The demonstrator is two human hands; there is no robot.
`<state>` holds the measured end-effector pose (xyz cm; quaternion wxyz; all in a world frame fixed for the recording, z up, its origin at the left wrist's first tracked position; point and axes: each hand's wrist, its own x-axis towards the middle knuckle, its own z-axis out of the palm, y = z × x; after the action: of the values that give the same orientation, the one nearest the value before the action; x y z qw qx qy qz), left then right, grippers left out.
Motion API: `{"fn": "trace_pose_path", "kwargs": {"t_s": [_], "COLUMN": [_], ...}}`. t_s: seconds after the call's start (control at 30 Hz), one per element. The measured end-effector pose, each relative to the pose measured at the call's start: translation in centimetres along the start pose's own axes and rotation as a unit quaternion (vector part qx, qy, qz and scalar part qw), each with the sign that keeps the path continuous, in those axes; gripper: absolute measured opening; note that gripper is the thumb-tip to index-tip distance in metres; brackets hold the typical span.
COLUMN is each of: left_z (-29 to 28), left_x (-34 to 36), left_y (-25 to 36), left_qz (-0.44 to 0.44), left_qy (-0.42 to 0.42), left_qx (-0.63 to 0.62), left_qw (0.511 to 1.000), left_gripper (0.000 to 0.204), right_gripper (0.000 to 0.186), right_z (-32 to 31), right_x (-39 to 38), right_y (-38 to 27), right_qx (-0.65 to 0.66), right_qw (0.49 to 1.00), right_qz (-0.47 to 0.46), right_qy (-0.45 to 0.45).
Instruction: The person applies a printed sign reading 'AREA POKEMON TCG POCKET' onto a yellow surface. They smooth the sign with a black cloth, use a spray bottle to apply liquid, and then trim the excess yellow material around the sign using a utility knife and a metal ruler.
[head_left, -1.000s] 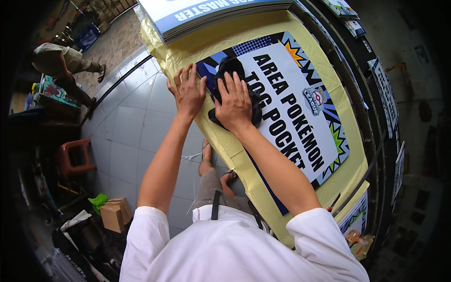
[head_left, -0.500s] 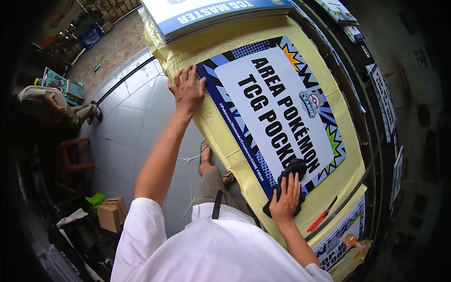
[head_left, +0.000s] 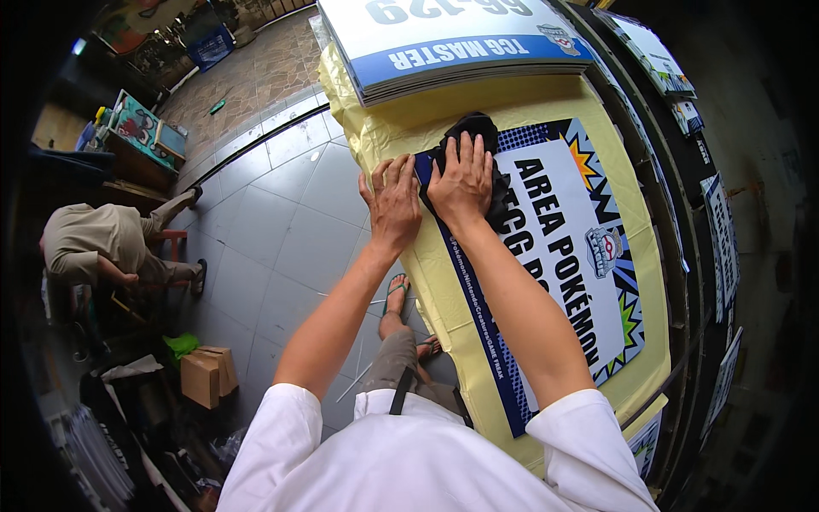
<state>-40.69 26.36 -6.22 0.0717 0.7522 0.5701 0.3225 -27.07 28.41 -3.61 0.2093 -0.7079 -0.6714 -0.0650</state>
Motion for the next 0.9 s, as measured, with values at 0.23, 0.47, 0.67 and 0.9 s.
{"fn": "trace_pose_path", "kwargs": {"t_s": [0.23, 0.47, 0.67, 0.9], "left_z": [-0.4, -0.6, -0.9, -0.3], "left_x": [-0.2, 0.3, 0.5, 0.7], "left_y": [0.6, 0.6, 0.5, 0.3], "left_qz": [-0.015, -0.004, -0.027, -0.024], "left_qy": [-0.020, -0.014, -0.053, -0.057], "left_qx": [-0.056, -0.003, 0.027, 0.040], "left_qw": [0.998, 1.000, 0.998, 0.997], "left_gripper": [0.087, 0.089, 0.082, 0.082], "right_gripper": [0.065, 0.060, 0.056, 0.062], "right_z": [2.3, -3.0, -15.3, -22.4], "right_x": [4.0, -7.2, -24.7, -39.9], "right_y": [-1.5, -0.1, 3.6, 7.1], "right_qx": [-0.002, 0.043, -0.004, -0.086], "right_qw": [1.000, 0.999, 0.994, 0.970], "right_qz": [0.013, -0.013, 0.084, 0.201], "right_qy": [0.029, 0.018, -0.072, -0.103]}}
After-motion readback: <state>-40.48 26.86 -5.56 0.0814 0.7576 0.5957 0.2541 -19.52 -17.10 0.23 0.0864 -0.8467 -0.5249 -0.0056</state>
